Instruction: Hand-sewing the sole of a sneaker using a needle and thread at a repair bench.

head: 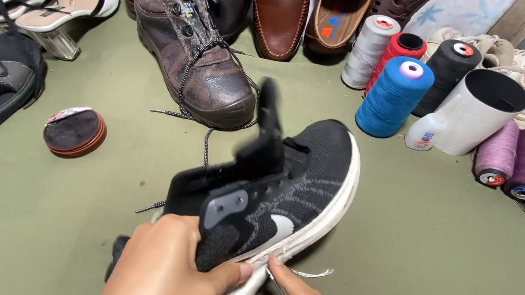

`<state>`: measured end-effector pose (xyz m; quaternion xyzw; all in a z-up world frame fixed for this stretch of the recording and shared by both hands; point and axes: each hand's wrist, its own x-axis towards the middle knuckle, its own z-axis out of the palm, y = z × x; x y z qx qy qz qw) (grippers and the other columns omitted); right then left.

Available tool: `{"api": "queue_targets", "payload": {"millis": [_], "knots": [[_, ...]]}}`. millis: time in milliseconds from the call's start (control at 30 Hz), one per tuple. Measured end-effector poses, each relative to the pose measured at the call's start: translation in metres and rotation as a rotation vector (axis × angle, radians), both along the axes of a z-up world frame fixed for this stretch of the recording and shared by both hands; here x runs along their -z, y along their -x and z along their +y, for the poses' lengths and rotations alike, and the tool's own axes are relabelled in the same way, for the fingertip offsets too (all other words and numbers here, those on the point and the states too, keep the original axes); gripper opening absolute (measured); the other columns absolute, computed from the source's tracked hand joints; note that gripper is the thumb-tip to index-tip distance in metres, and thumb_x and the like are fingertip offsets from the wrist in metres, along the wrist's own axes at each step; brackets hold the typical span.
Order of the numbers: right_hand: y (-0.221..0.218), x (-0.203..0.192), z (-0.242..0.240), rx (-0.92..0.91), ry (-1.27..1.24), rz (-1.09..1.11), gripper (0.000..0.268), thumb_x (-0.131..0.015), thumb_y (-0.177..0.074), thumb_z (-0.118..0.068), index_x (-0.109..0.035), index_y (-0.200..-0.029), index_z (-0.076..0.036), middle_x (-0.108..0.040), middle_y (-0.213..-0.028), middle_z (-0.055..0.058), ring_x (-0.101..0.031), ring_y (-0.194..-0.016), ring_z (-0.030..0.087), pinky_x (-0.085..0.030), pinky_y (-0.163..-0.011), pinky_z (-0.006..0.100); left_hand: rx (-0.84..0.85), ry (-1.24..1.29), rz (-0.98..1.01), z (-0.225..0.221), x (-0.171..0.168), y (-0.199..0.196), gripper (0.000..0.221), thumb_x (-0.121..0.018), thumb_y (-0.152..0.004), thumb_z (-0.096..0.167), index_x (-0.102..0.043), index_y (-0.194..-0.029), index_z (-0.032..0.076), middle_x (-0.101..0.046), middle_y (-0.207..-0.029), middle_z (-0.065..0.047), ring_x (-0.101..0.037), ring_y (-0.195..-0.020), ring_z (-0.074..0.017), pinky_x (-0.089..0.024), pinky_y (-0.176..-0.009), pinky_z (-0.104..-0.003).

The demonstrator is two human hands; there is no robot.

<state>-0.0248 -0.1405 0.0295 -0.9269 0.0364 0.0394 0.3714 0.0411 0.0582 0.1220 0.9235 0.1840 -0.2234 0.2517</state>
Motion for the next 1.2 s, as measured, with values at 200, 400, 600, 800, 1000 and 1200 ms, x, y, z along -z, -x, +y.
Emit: {"api": "queue_targets", "payload": {"millis": [200, 400, 600, 800, 1000, 1200], "knots": [[0.000, -0.012, 0.006, 0.161, 0.091, 0.201, 0.062, -0.062, -0.086, -0.039, -0.079, -0.124, -0.084, -0.051, -0.051, -0.004, -0.039, -0.054, 0.009, -0.047, -0.058, 0.012, -0.079, 0.282, 0.046, 0.006, -0.024, -0.006, 0.032, -0.090, -0.069, 0.024, -0.089, -0.101, 0.026, -0.090, -0.103, 0.022, -0.075, -0.098, 0.0056, -0.055, -0.090, -0.016], [-0.005, -0.010, 0.011, 0.234, 0.175, 0.042, 0.063, -0.060, -0.079, -0.030, -0.082, -0.113, -0.078, -0.047, -0.046, -0.001, -0.037, -0.050, 0.016, -0.049, -0.051, 0.017, -0.058, 0.294, 0.049, 0.006, -0.022, -0.005, 0.035, -0.089, -0.070, 0.025, -0.088, -0.104, 0.028, -0.089, -0.107, 0.022, -0.076, -0.103, 0.0063, -0.055, -0.093, -0.016], [-0.008, -0.009, 0.008, 0.207, 0.300, 0.156, 0.057, -0.055, -0.083, -0.041, -0.067, -0.118, -0.085, -0.070, -0.056, -0.019, -0.045, -0.061, 0.008, -0.052, -0.064, 0.009, -0.046, 0.229, 0.088, 0.003, -0.026, -0.003, 0.030, -0.086, -0.072, 0.031, -0.085, -0.102, 0.030, -0.087, -0.102, 0.021, -0.076, -0.102, 0.0024, -0.054, -0.091, -0.018], [0.000, -0.006, 0.013, 0.121, 0.358, -0.213, 0.061, -0.060, -0.081, -0.022, -0.070, -0.116, -0.070, -0.061, -0.054, -0.015, -0.040, -0.053, 0.010, -0.047, -0.054, 0.014, -0.024, 0.194, 0.084, 0.001, -0.019, -0.001, 0.032, -0.086, -0.073, 0.035, -0.083, -0.105, 0.033, -0.086, -0.103, 0.020, -0.076, -0.102, -0.0003, -0.054, -0.089, -0.019], [0.006, -0.006, 0.018, 0.090, 0.434, -0.489, 0.060, -0.060, -0.078, -0.009, -0.073, -0.113, -0.057, -0.039, -0.050, -0.005, -0.031, -0.044, 0.013, -0.040, -0.043, 0.022, 0.013, 0.149, 0.082, -0.005, -0.017, 0.005, 0.029, -0.081, -0.075, 0.040, -0.082, -0.103, 0.038, -0.085, -0.097, 0.017, -0.074, -0.104, -0.0042, -0.054, -0.086, -0.022], [-0.001, 0.023, 0.002, 0.138, 0.589, -0.017, 0.047, -0.059, -0.084, -0.038, -0.053, -0.115, -0.073, -0.061, -0.062, -0.020, -0.049, -0.057, 0.013, -0.052, -0.053, 0.024, 0.208, -0.025, -0.095, -0.010, 0.033, 0.015, 0.033, -0.078, -0.077, 0.057, -0.073, -0.096, 0.030, -0.076, -0.091, 0.000, -0.066, -0.100, -0.0326, -0.054, -0.082, -0.045]]}}
